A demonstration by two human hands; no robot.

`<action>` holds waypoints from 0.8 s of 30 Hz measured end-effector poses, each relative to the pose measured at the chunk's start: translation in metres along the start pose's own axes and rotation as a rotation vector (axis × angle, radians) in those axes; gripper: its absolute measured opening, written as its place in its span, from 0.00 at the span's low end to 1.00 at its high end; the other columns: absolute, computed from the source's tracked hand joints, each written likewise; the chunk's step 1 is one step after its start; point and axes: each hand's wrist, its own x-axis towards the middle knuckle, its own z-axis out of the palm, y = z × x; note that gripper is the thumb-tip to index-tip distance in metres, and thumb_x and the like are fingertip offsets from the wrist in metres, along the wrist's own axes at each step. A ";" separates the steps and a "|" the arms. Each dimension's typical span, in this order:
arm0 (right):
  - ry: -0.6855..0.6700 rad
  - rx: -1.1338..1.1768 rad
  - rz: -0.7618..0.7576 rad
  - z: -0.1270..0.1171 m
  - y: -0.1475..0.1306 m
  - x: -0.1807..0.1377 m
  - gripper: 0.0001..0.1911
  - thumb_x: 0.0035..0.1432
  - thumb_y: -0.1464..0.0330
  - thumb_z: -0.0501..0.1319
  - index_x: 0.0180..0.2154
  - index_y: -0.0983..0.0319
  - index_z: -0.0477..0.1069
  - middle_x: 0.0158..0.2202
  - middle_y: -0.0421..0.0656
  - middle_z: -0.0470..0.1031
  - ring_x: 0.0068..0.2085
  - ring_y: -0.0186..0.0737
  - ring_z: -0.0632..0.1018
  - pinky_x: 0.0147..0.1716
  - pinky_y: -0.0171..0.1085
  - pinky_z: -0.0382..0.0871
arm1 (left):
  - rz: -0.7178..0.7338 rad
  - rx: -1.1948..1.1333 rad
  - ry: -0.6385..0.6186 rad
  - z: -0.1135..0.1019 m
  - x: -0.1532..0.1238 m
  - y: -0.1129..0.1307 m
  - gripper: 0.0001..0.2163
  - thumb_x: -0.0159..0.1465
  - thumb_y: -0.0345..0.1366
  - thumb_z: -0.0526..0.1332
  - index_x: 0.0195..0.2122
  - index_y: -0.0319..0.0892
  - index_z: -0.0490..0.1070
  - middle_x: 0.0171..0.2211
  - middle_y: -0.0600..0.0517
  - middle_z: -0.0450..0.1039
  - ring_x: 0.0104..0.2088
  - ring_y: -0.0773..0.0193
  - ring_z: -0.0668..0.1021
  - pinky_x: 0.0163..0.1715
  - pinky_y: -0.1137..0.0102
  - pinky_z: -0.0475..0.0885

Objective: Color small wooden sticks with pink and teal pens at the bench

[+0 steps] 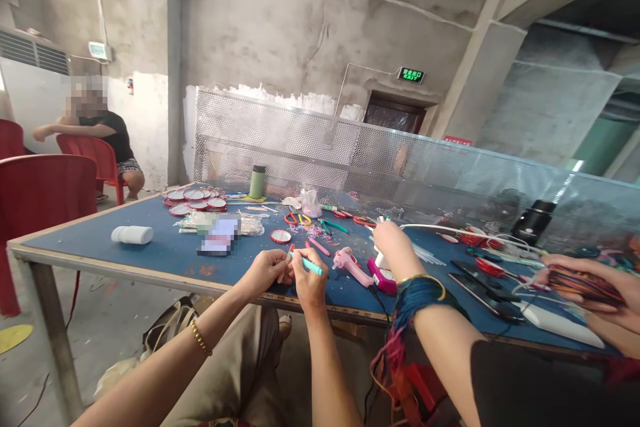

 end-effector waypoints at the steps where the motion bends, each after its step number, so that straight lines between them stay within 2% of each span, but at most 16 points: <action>1: -0.002 0.002 -0.002 0.000 0.000 0.000 0.14 0.60 0.58 0.62 0.28 0.60 0.71 0.21 0.38 0.74 0.20 0.35 0.75 0.21 0.33 0.71 | 0.002 0.003 0.000 0.000 0.000 0.000 0.13 0.61 0.42 0.56 0.22 0.43 0.64 0.16 0.55 0.67 0.23 0.62 0.79 0.25 0.72 0.70; 13: -0.012 -0.023 -0.011 0.000 0.002 0.000 0.12 0.61 0.61 0.61 0.28 0.60 0.69 0.20 0.37 0.72 0.20 0.34 0.74 0.22 0.32 0.70 | -0.014 0.028 0.001 0.000 -0.001 0.006 0.13 0.61 0.44 0.56 0.22 0.43 0.64 0.16 0.56 0.67 0.23 0.63 0.79 0.26 0.72 0.71; 24: -0.010 -0.038 -0.012 0.000 0.000 0.000 0.13 0.61 0.59 0.61 0.28 0.60 0.69 0.19 0.36 0.71 0.19 0.35 0.74 0.20 0.31 0.70 | -0.011 0.039 0.008 0.000 -0.002 0.009 0.15 0.61 0.47 0.57 0.23 0.42 0.65 0.16 0.56 0.67 0.22 0.63 0.77 0.25 0.72 0.70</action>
